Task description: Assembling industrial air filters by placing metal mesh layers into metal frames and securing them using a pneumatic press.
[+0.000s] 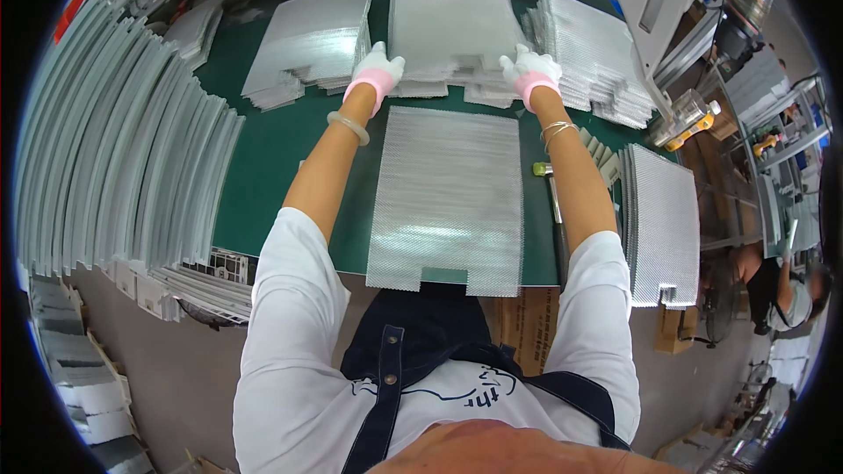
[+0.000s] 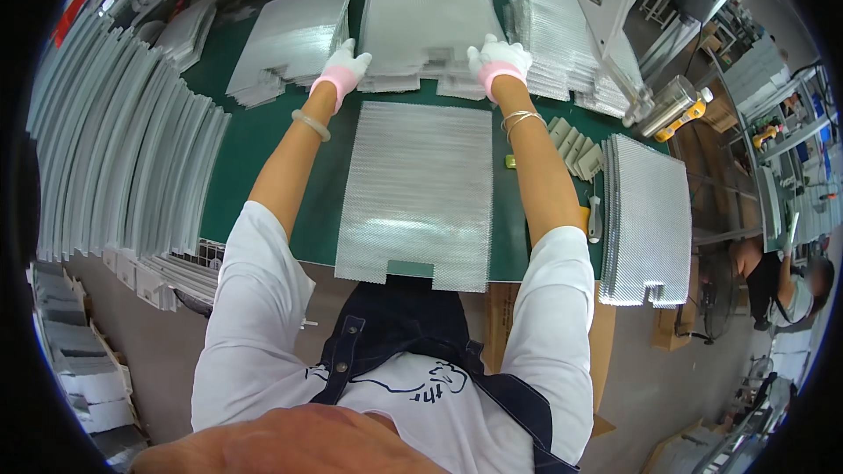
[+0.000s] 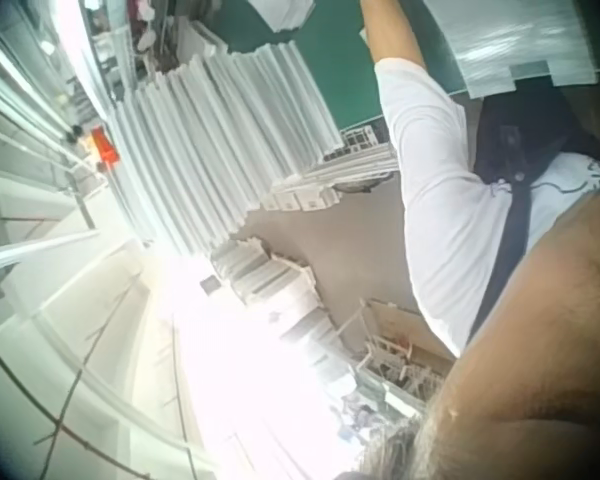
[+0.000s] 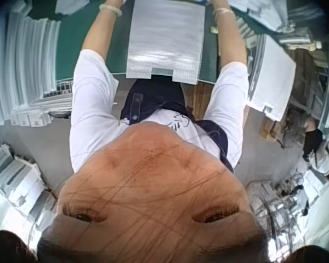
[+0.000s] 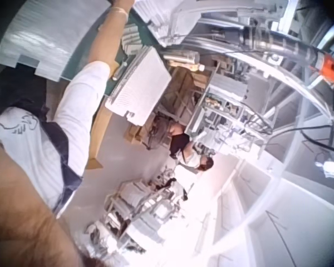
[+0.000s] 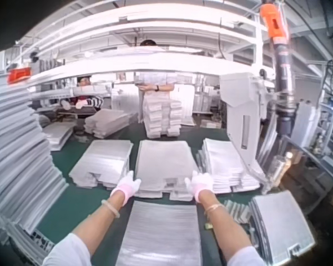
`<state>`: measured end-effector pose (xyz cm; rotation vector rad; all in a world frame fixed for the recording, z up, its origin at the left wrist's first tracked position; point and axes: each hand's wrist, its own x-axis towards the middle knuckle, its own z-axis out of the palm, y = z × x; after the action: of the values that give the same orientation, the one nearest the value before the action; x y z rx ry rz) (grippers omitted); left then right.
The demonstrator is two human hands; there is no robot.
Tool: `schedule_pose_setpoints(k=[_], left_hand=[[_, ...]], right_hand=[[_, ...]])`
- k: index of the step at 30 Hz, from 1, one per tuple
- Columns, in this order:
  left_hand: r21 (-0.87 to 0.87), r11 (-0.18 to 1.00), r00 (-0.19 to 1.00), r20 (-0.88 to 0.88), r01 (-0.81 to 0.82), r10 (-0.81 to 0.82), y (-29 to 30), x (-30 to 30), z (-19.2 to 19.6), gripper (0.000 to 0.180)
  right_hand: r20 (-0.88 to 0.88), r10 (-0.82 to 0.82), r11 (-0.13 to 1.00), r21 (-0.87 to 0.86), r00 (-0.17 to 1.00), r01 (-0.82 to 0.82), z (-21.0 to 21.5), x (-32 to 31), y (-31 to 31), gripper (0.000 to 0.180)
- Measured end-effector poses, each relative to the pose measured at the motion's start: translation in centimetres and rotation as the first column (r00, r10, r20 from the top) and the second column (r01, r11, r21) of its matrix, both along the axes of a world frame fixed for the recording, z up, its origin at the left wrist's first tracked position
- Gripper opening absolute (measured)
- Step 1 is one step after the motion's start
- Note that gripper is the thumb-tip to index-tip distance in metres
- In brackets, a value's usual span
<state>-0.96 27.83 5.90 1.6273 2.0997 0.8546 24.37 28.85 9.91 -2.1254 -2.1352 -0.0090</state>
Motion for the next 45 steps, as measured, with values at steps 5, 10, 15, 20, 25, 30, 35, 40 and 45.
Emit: schedule_pose_setpoints(k=[5, 10, 15, 20, 25, 30, 35, 40, 45], left_hand=[[-0.064, 0.998, 0.998, -0.05, 0.027, -0.03, 0.6, 1.5, 1.9, 0.051], [-0.134, 0.989, 0.997, -0.037, 0.068, -0.074, 1.1, 2.0, 2.1, 0.056], [0.215, 0.976, 0.922, 0.385, -0.045, -0.042, 1.5, -1.2, -0.1, 0.068], [0.278, 0.955, 0.689, 0.672, 0.103, -0.27, 2.0, -1.4, 1.6, 0.053], [0.4, 0.916, 0.493, 0.802, -0.022, -0.338, 1.1, -2.8, 3.3, 0.058], [0.517, 0.856, 0.651, 0.648, 0.006, -0.396, -7.4, -0.6, 7.6, 0.046], [0.524, 0.848, 0.721, 0.618, -0.078, -0.315, -18.7, 0.7, 4.5, 0.045], [0.397, 0.916, 0.697, 0.673, -0.057, -0.248, -26.7, 0.6, -0.3, 0.045], [0.181, 0.983, 0.818, 0.567, -0.004, -0.101, -29.5, 1.2, -2.6, 0.044]], right_hand=[[-0.312, -0.07, 0.994, 0.054, 0.947, 0.091, 1.1, 0.7, 1.3, 0.055], [-0.72, 0.134, 0.968, 0.243, 0.681, 0.068, -0.5, 3.5, 5.0, 0.051], [-0.879, 0.157, 0.917, 0.299, -0.45, -0.264, 0.4, 3.3, 3.4, 0.036], [-0.797, 0.153, 0.897, 0.36, -0.584, -0.257, -0.5, 5.1, 3.2, 0.035], [-0.777, 0.232, 0.912, 0.383, -0.585, -0.148, 0.9, 4.0, 1.4, 0.039], [-0.954, 0.266, 0.952, 0.282, -0.14, -0.115, 0.9, 6.1, -4.9, 0.037], [-0.984, 0.16, 0.987, 0.159, 0.079, -0.017, -0.5, 4.6, -16.8, 0.024], [-0.942, 0.09, 0.99, 0.12, 0.324, 0.075, -3.4, 4.3, -26.6, 0.014], [-0.893, -0.131, 0.987, -0.078, 0.431, 0.137, -7.4, 4.7, -29.9, 0.023]])
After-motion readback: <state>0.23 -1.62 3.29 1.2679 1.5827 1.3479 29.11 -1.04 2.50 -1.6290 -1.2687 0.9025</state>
